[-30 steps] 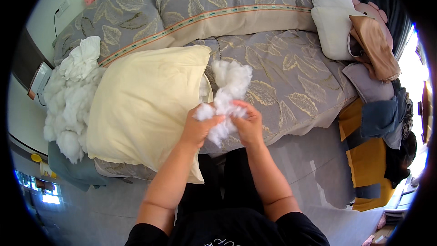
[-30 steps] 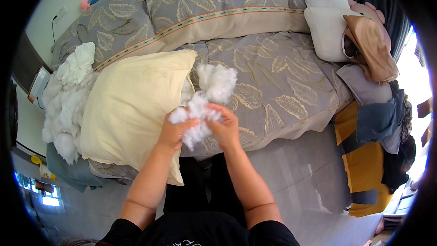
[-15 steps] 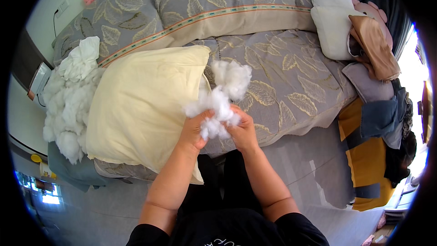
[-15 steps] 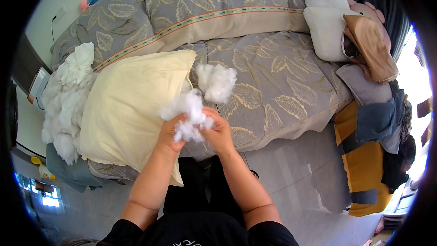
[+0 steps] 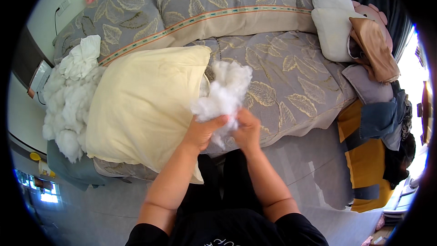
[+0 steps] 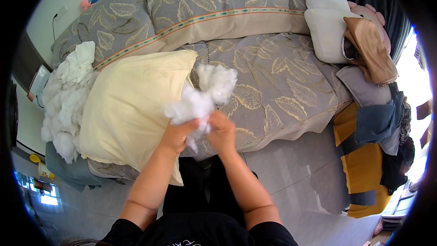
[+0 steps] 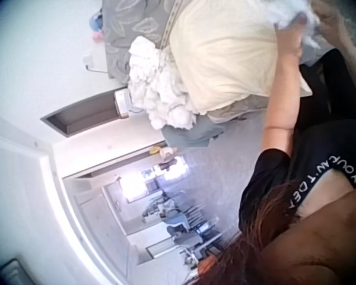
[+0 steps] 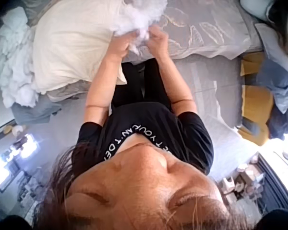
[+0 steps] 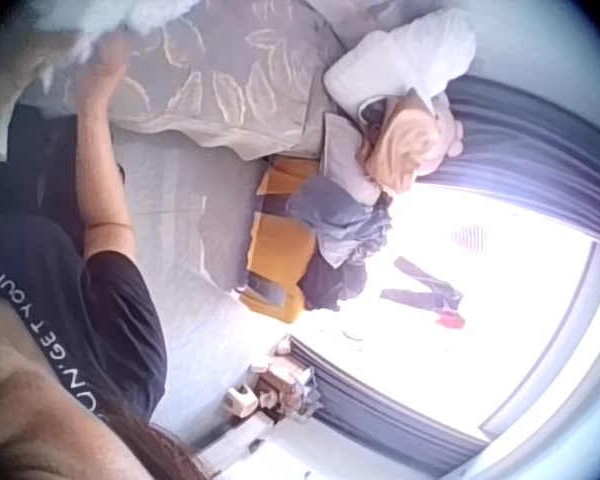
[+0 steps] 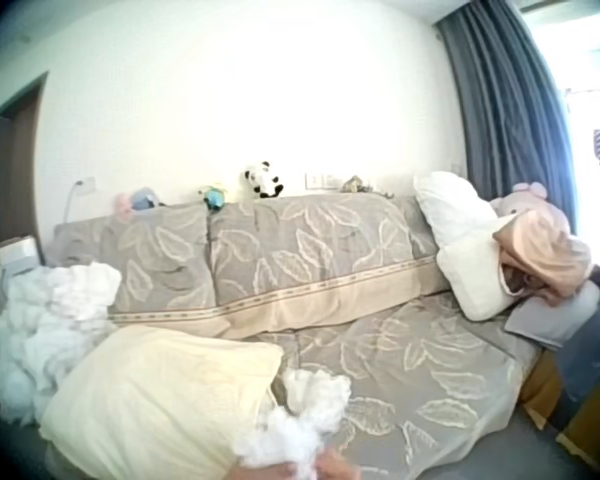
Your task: The person stuffs a pillow with white polyester fill by hand, pushing clumps of material into the opening, and then begins to pull a brown pillowcase over the stuffed pillow.
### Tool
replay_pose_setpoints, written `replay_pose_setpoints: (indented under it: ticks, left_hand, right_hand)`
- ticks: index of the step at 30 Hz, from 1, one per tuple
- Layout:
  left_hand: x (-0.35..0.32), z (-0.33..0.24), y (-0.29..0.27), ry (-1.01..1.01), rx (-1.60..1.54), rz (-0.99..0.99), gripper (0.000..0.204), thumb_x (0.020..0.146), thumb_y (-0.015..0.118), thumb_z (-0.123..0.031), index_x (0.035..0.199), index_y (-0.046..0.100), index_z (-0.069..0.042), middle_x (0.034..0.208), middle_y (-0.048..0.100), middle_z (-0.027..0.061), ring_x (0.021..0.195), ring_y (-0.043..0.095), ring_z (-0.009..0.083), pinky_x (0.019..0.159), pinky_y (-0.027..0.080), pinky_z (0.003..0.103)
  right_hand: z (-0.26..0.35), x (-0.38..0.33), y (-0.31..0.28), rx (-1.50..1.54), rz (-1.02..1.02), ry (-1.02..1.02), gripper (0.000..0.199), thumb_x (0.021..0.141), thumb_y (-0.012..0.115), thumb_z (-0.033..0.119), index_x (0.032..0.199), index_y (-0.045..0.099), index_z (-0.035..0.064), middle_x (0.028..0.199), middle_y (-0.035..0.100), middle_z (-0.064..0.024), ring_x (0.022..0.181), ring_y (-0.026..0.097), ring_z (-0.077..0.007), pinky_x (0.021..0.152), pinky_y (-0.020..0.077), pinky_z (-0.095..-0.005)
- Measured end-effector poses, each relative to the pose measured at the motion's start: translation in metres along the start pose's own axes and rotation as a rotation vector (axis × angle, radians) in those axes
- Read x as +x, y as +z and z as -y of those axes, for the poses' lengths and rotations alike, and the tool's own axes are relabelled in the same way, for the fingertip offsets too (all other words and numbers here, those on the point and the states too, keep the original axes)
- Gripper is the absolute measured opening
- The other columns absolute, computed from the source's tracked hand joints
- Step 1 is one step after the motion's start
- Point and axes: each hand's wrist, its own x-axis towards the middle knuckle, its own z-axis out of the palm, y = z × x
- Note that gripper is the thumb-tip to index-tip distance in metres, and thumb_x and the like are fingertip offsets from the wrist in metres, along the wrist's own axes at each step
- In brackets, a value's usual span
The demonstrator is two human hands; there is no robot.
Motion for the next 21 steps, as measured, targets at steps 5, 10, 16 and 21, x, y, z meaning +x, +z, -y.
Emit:
replay_pose_setpoints:
  ticks: [5, 10, 16, 21]
  left_hand:
    - [0.002, -0.006, -0.020, -0.005, 0.064, -0.197, 0.031, 0.078, 0.070, -0.003, 0.107, 0.058, -0.005, 0.097, 0.061, 0.0047, 0.083, 0.059, 0.0154, 0.069, 0.051, 0.031]
    - [0.006, -0.018, -0.029, -0.025, -0.078, -0.277, 0.027, 0.078, 0.071, -0.004, 0.102, 0.058, -0.005, 0.094, 0.061, 0.0057, 0.076, 0.060, 0.0163, 0.061, 0.051, 0.031]
    - [-0.002, -0.002, 0.000, 0.016, 0.044, -0.049, 0.035, 0.077, 0.069, -0.002, 0.110, 0.058, -0.005, 0.099, 0.063, 0.0059, 0.083, 0.062, 0.0173, 0.067, 0.052, 0.033]
    - [-0.001, -0.019, -0.018, -0.198, -0.010, -0.230, 0.029, 0.075, 0.067, -0.005, 0.104, 0.061, -0.003, 0.093, 0.064, 0.0076, 0.081, 0.061, 0.0179, 0.068, 0.051, 0.031]
  right_hand:
    - [0.011, 0.003, -0.010, -0.006, -0.087, -0.058, 0.032, 0.063, 0.056, -0.015, 0.085, 0.069, 0.0048, 0.090, 0.065, -0.0081, 0.088, 0.061, -0.0191, 0.080, 0.0459, -0.0264]
    - [0.004, 0.011, -0.021, 0.054, -0.194, -0.056, 0.034, 0.061, 0.053, -0.015, 0.085, 0.068, 0.0039, 0.092, 0.064, -0.0100, 0.088, 0.061, -0.0202, 0.079, 0.0464, -0.0272]
    - [0.018, 0.001, 0.014, -0.258, -0.030, -0.076, 0.037, 0.057, 0.052, -0.014, 0.088, 0.061, 0.0038, 0.088, 0.061, -0.0118, 0.082, 0.059, -0.0283, 0.075, 0.0465, -0.0286]
    - [0.007, 0.002, -0.003, 0.074, -0.106, 0.149, 0.028, 0.067, 0.054, -0.013, 0.089, 0.058, 0.0044, 0.085, 0.061, -0.0034, 0.078, 0.058, -0.0129, 0.070, 0.0466, -0.0259]
